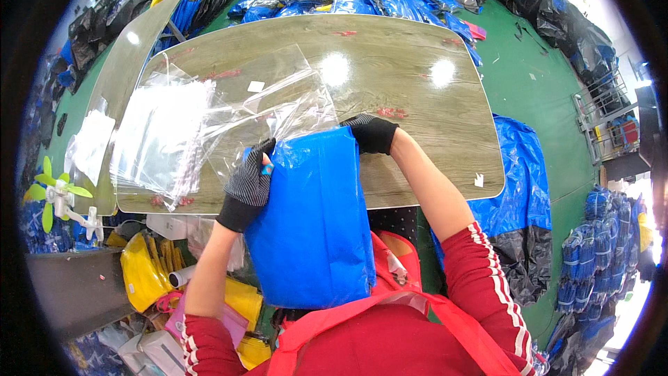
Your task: The person folds a blue and black tarp, places it into a clear plastic bag, and seals the bag with a twist tie. The process is repeated for multiple tarps on a workbench in a warehouse.
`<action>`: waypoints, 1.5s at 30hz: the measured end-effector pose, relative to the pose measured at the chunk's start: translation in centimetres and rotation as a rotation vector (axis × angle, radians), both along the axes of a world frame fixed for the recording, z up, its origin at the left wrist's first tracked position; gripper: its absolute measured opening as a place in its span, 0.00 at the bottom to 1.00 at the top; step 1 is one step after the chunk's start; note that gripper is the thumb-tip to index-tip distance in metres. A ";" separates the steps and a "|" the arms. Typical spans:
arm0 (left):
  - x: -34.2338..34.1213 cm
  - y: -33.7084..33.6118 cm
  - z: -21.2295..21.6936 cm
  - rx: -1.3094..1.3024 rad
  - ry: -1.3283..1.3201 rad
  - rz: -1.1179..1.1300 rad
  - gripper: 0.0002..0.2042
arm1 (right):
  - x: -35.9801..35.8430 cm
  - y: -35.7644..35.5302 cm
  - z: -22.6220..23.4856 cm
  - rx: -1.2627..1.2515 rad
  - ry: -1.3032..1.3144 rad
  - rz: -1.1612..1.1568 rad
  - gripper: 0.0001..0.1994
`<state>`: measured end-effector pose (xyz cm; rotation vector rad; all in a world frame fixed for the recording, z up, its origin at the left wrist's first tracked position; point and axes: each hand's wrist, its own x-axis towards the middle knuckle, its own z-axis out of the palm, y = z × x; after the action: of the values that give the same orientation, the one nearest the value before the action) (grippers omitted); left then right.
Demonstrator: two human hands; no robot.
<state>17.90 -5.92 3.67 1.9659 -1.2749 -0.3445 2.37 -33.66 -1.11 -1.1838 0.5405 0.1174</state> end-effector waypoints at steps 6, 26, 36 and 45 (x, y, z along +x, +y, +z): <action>-1.4 -0.7 -0.4 -0.122 -0.065 -0.020 0.10 | -3.4 1.9 3.7 0.005 0.004 -0.027 0.27; 0.4 1.2 -3.8 -0.149 -0.002 0.556 0.26 | -9.6 6.1 4.7 -0.193 0.178 -0.301 0.26; -5.0 7.6 0.0 0.061 1.270 0.290 0.36 | -10.9 15.3 4.6 -0.069 0.031 -0.224 0.46; -10.9 4.6 -2.9 0.213 0.622 0.029 0.38 | -20.7 14.1 3.3 -0.370 0.225 -0.231 0.33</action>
<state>7.03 -1.34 0.74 1.8285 -0.8267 -1.0209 -18.35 -19.55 2.20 -1.4662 0.9216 -0.0513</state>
